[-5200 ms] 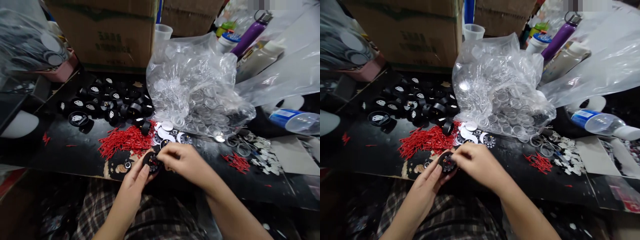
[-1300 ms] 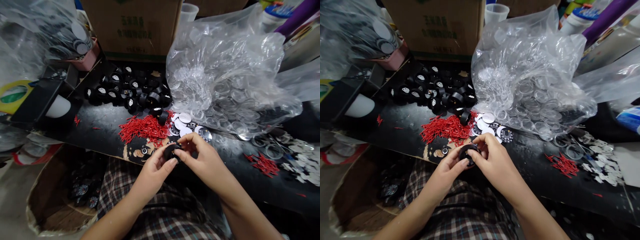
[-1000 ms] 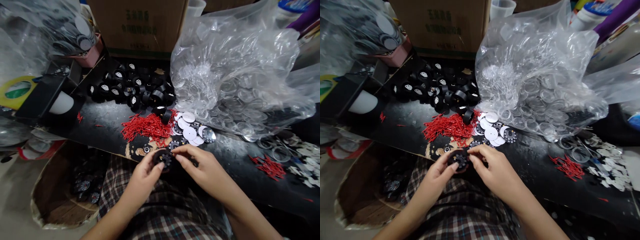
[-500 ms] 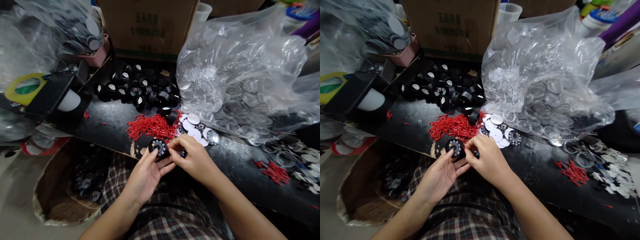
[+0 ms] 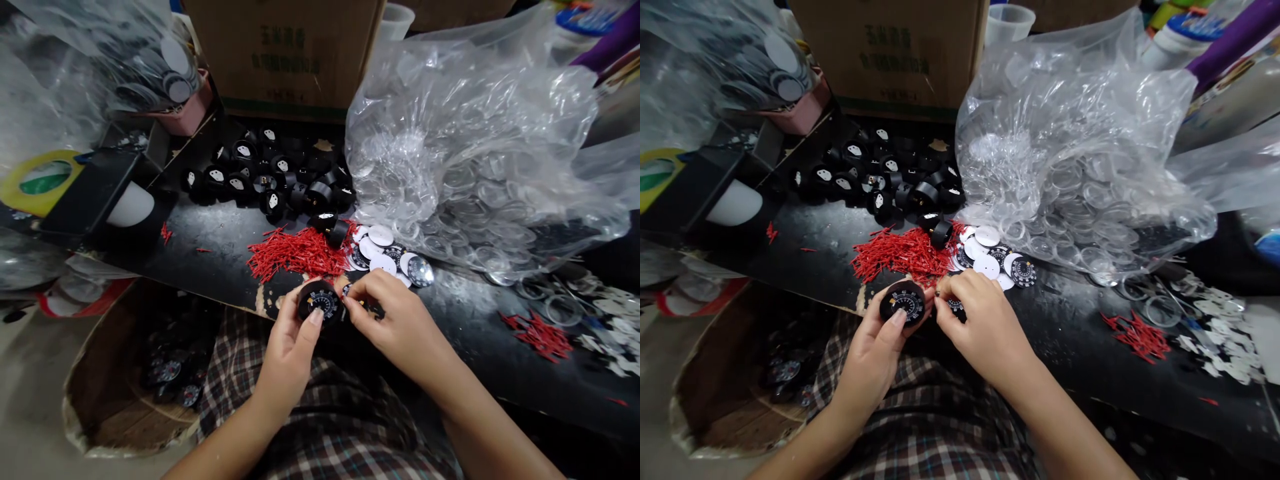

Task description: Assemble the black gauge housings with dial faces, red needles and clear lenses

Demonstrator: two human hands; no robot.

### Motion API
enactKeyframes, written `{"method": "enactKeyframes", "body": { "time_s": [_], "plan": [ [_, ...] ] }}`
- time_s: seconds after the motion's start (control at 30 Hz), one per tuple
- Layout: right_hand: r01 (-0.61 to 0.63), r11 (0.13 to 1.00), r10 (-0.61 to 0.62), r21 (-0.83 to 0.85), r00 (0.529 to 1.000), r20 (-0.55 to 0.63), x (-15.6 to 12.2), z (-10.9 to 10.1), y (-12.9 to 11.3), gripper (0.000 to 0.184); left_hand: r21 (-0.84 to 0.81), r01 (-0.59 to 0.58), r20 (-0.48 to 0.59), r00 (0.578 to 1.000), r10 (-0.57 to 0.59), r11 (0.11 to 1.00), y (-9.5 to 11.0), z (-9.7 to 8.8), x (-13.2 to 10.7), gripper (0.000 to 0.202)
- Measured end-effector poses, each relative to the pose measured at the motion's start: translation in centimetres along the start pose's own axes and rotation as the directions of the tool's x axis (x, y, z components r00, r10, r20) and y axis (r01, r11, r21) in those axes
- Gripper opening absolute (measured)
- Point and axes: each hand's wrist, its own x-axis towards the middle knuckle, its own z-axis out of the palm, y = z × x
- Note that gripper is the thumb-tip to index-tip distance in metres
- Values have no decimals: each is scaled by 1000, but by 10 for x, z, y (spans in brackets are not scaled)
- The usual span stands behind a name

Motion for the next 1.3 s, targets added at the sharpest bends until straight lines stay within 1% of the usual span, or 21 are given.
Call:
{"method": "enactKeyframes", "body": {
  "time_s": [0.07, 0.13, 0.27, 0.33, 0.43, 0.5, 0.57, 0.63, 0.77, 0.93, 1.07, 1.13, 1.2, 1.23, 1.3],
  "plan": [
    [-10, 1000, 10, 16, 1000, 18, 0, -2, 0, 10, 27, -12, 23, 1000, 12, 1000, 1, -2, 1, 30],
    [-20, 999, 18, 48, 999, 38, -1, -3, 0, 11, 15, -5, 38, 999, 4, 1000, 4, -3, 4, 30],
    [-40, 979, 30, 199, 998, 53, -4, -6, -2, 11, -71, 1, -34, 999, -4, 997, 7, -3, 14, 39],
    [-31, 969, 19, 246, 999, 51, -5, -6, -4, 11, -61, 17, -9, 1000, -18, 998, 5, 1, 18, 41],
    [-24, 983, 17, 182, 999, 40, -6, -3, -7, 12, -15, 40, 102, 994, -38, 999, -1, 8, 19, 32],
    [-34, 993, 31, 110, 999, 27, -6, -1, -8, 11, 18, 14, 129, 991, -17, 1000, -3, 12, 18, 26],
    [-43, 997, 41, 66, 999, 20, -5, 0, -8, 11, 68, -23, 130, 991, 14, 997, -2, 15, 16, 23],
    [-48, 997, 47, 58, 999, 20, -6, 0, -8, 11, 113, -45, 130, 991, 30, 993, 1, 15, 15, 22],
    [-60, 993, 59, 101, 998, 10, -7, -1, -8, 13, 141, -79, 143, 988, 59, 987, 6, 14, 13, 20],
    [-75, 989, 73, 126, 997, 22, -11, -2, -13, 17, 214, -169, 110, 983, 148, 962, 6, 16, 11, 14],
    [-82, 989, 82, 123, 997, 6, -14, -1, -17, 18, 327, -244, 82, 970, 230, 913, 7, 18, 9, 21],
    [-92, 988, 94, 122, 996, -8, -15, -1, -18, 19, 361, -262, 80, 965, 250, 895, 9, 18, 8, 25],
    [-112, 987, 113, 118, 994, 1, -14, -1, -17, 21, 356, -241, 88, 971, 224, 903, 10, 17, 9, 25],
    [-119, 987, 118, 113, 993, 13, -13, -2, -17, 23, 335, -208, 97, 978, 186, 919, 11, 17, 10, 23],
    [-100, 990, 98, 96, 995, 26, -11, -4, -14, 24, 245, -106, 122, 989, 78, 964, 12, 15, 13, 21]
  ]
}}
